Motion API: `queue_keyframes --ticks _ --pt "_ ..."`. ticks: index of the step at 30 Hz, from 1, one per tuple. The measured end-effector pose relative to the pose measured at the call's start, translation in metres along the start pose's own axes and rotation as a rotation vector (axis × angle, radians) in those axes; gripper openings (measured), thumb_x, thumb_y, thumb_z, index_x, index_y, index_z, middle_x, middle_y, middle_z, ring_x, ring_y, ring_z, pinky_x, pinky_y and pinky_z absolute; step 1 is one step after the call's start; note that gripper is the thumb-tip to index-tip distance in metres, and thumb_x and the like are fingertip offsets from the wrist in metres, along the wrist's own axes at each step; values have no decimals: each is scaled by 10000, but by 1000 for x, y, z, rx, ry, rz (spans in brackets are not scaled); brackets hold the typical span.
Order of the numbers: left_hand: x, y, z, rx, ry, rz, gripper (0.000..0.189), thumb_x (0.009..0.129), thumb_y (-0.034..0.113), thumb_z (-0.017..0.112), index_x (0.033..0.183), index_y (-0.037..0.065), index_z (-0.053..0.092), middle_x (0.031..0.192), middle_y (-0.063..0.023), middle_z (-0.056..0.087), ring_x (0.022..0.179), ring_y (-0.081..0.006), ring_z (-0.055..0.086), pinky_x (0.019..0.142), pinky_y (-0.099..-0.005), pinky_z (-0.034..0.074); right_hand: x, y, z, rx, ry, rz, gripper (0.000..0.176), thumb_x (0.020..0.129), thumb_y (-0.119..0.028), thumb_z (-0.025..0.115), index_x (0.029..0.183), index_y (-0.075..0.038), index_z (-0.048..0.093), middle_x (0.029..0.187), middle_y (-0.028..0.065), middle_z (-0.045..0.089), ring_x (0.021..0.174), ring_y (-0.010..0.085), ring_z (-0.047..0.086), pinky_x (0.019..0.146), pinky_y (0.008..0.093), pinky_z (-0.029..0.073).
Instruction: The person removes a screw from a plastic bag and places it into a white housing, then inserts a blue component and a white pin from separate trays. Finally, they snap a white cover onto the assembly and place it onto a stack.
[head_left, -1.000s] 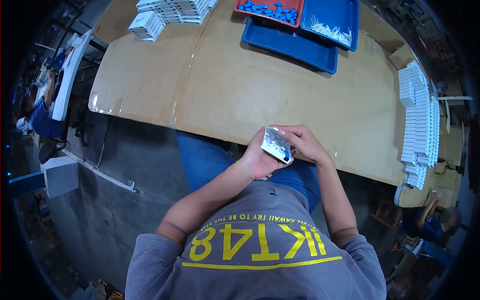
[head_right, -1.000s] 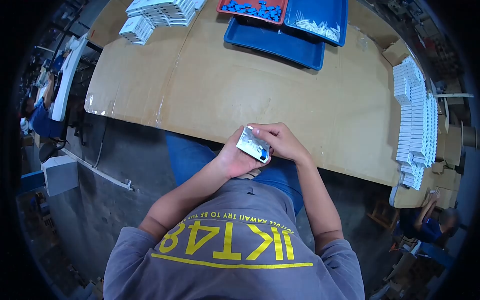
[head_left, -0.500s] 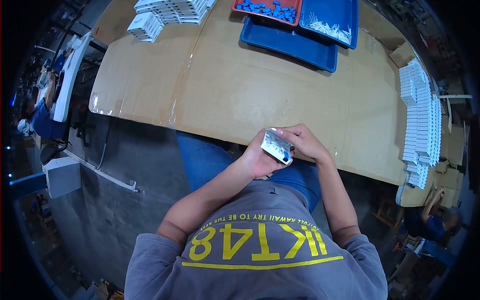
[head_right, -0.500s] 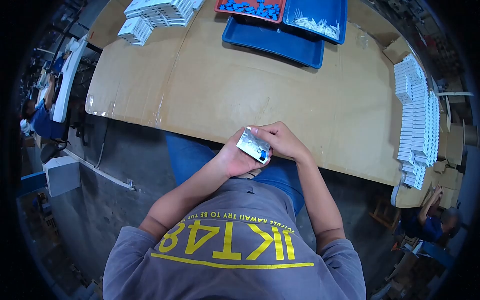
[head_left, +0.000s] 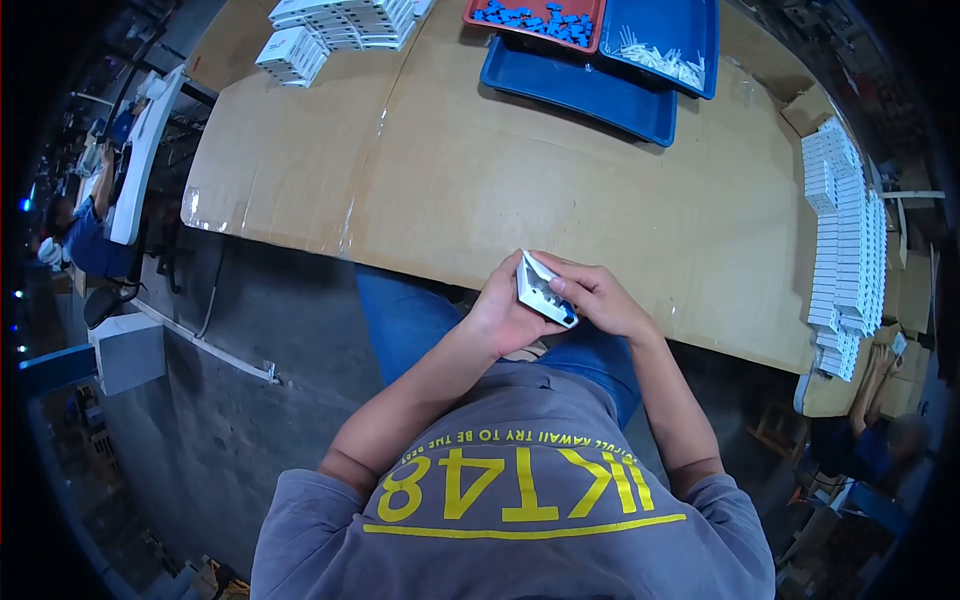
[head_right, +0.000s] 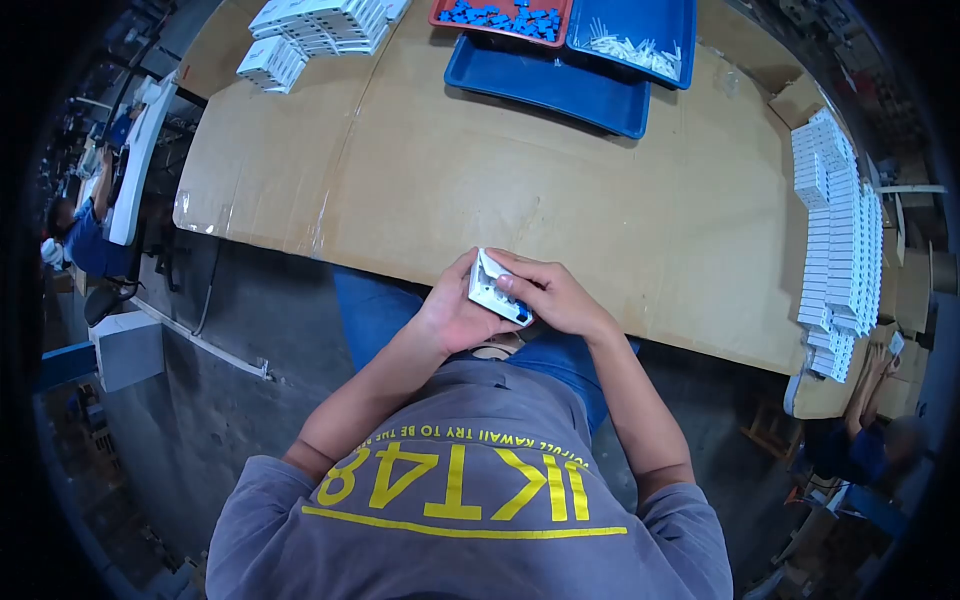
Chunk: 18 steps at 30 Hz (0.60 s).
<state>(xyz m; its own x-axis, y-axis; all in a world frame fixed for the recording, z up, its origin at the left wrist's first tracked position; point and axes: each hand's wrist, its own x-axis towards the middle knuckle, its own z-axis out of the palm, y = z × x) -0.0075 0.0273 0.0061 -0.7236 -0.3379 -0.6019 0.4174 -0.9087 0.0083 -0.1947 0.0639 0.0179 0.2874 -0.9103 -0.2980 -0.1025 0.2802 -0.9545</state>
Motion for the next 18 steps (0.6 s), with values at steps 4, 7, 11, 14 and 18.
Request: queue_keyframes --ticks 4,7,11,14,18 --pt "-7 -5 11 71 88 82 641 1106 574 195 1479 131 467 1430 -164 539 1313 -336 549 1106 -607 428 -3 -9 7 -199 -30 -171 510 1031 -203 633 1512 -56 553 1563 161 544 1434 277 522 1191 363 378" --pt "-9 -6 13 52 118 105 689 1100 616 152 1503 143 448 1445 -157 541 1331 -350 540 1105 -601 424 -1 -5 8 -273 -26 -239 558 983 -198 701 1512 -95 560 1579 168 520 1451 344 507 1186 385 391" --pt "-8 -9 8 109 130 153 692 1101 630 166 1506 143 442 1452 -156 542 1337 -362 536 1089 -600 431 -2 -4 12 -311 -25 -276 582 961 -223 735 1511 -130 569 1578 163 520 1448 362 505 1173 397 410" --pt "-8 -10 8 120 152 169 674 1103 627 194 1504 147 445 1452 -150 545 1332 -357 541 1065 -561 457 -3 -4 12 -344 -28 -294 606 951 -237 746 1517 -128 559 1590 159 505 1452 367 499 1172 403 413" --pt "-8 -11 9 144 172 215 649 1106 617 228 1492 149 460 1405 -128 582 1295 -320 575 1042 -516 487 -4 -10 13 -403 -32 -321 615 953 -279 738 1523 -139 557 1610 160 479 1488 374 447 1194 420 388"
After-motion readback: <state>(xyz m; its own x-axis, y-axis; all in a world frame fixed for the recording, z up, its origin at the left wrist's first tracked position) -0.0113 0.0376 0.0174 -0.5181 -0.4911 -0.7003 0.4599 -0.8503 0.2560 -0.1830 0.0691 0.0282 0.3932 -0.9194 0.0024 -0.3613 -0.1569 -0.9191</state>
